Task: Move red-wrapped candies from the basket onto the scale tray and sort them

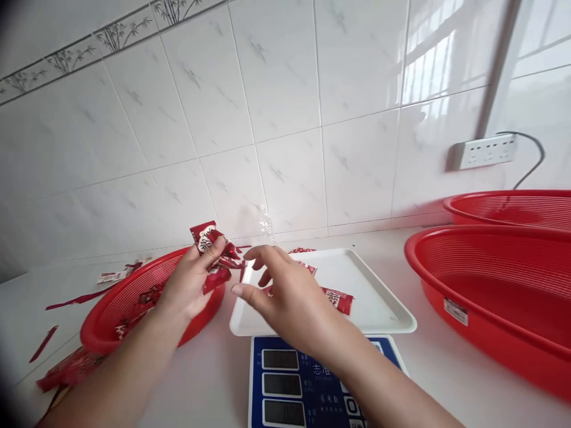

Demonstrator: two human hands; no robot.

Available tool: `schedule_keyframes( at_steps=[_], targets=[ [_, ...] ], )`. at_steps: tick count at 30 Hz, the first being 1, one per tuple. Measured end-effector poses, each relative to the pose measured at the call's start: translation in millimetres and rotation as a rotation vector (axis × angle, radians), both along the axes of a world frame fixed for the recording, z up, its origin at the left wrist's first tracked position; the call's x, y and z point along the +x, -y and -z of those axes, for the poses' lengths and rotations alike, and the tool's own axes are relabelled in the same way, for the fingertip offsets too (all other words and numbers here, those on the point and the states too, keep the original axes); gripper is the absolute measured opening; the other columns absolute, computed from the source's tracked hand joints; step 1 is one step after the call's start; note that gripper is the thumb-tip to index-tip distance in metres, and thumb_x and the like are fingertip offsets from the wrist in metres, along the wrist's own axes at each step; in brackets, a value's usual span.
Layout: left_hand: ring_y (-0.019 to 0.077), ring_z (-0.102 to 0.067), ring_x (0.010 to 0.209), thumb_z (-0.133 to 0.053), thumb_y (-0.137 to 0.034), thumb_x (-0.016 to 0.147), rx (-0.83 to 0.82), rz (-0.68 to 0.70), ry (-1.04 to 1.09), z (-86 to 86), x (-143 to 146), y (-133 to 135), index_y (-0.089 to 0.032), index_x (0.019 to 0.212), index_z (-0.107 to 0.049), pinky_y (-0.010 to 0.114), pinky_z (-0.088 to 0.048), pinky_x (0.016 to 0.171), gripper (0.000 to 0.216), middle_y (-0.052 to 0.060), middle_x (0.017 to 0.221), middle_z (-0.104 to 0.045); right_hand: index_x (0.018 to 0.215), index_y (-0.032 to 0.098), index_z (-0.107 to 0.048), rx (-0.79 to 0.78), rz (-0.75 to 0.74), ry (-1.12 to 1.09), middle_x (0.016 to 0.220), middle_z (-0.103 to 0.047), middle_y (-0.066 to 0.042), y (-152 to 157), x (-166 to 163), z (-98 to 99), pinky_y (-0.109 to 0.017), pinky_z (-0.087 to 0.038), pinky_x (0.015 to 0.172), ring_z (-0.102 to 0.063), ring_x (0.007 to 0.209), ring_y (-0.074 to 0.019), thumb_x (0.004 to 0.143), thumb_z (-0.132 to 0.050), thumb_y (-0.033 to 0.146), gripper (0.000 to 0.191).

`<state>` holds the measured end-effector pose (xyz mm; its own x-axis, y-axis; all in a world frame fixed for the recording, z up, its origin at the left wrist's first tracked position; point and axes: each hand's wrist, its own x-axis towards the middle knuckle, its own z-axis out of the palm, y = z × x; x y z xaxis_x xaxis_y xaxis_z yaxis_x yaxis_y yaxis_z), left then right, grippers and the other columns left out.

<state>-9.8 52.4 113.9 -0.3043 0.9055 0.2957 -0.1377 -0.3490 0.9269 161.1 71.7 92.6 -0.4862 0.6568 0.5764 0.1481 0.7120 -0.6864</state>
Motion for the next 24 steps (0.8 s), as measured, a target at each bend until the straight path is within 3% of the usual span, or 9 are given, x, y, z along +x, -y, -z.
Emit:
schedule_keyframes(
  at_steps=[2,5,10,15,17,20,24],
  targets=[
    [0.0132,-0.065,0.063,-0.082,-0.037,0.069,0.105,0.080,0.083,5.2,23,1,-0.016,0.077,-0.063,0.022,-0.052,0.058,0.030,-0.001,0.067,-0.065,0.104,0.024,-0.055,0.066,0.020,-0.010,0.104,-0.063,-0.008,-2,-4,3.4,-0.034,-0.053,0.066,-0.064,0.080,-0.0185,0.086,-0.061,0.042,0.026],
    [0.0125,-0.064,0.064,-0.080,-0.035,0.073,0.163,0.132,0.179,13.4,36,-3,-0.015,0.076,-0.064,0.022,-0.052,0.060,0.026,-0.001,0.067,-0.063,0.093,0.023,-0.056,0.080,0.054,-0.025,0.096,-0.062,-0.007,-6,-4,3.4,-0.035,-0.052,0.068,-0.062,0.078,-0.0181,0.090,-0.055,0.038,0.015],
    [0.0142,-0.066,0.065,-0.079,-0.036,0.073,0.092,0.181,0.327,21.8,28,-13,-0.016,0.075,-0.061,0.022,-0.052,0.059,0.027,-0.001,0.068,-0.066,0.084,0.022,-0.056,0.037,0.102,0.003,0.088,-0.061,-0.005,-11,-2,-0.4,-0.032,-0.048,0.064,-0.059,0.074,-0.0164,0.093,-0.048,0.035,0.017],
    [0.0098,-0.061,0.056,-0.084,-0.038,0.067,0.029,0.141,0.384,21.2,16,-16,-0.015,0.077,-0.063,0.018,-0.048,0.050,0.033,-0.001,0.065,-0.065,0.089,0.021,-0.056,-0.181,0.060,0.015,0.078,-0.066,-0.002,-25,6,-0.7,-0.028,-0.045,0.060,-0.058,0.067,-0.0140,0.095,-0.042,0.047,0.031],
    [0.0074,-0.058,0.053,-0.085,-0.037,0.065,0.003,0.098,0.392,20.1,14,-15,-0.015,0.074,-0.062,0.015,-0.046,0.047,0.033,-0.003,0.062,-0.063,0.087,0.021,-0.058,-0.204,0.116,0.106,0.076,-0.067,-0.002,-35,12,1.0,-0.027,-0.045,0.059,-0.059,0.066,-0.0137,0.094,-0.043,0.047,0.032],
    [0.0068,-0.056,0.052,-0.086,-0.039,0.063,-0.015,0.114,0.361,19.0,15,-13,-0.016,0.072,-0.062,0.013,-0.043,0.043,0.034,-0.003,0.062,-0.062,0.077,0.022,-0.063,-0.100,0.283,0.435,0.072,-0.068,-0.001,-49,21,6.5,-0.027,-0.041,0.056,-0.058,0.062,-0.0137,0.093,-0.044,0.039,0.030],
    [0.0083,-0.059,0.057,-0.083,-0.042,0.067,0.002,0.156,0.297,20.9,17,-10,-0.016,0.075,-0.062,0.016,-0.049,0.053,0.035,-0.001,0.067,-0.065,0.059,0.020,-0.062,0.004,0.428,0.654,0.061,-0.066,-0.004,-61,23,14.0,-0.029,-0.037,0.053,-0.058,0.060,-0.0175,0.087,-0.050,0.028,0.031]
  ],
)
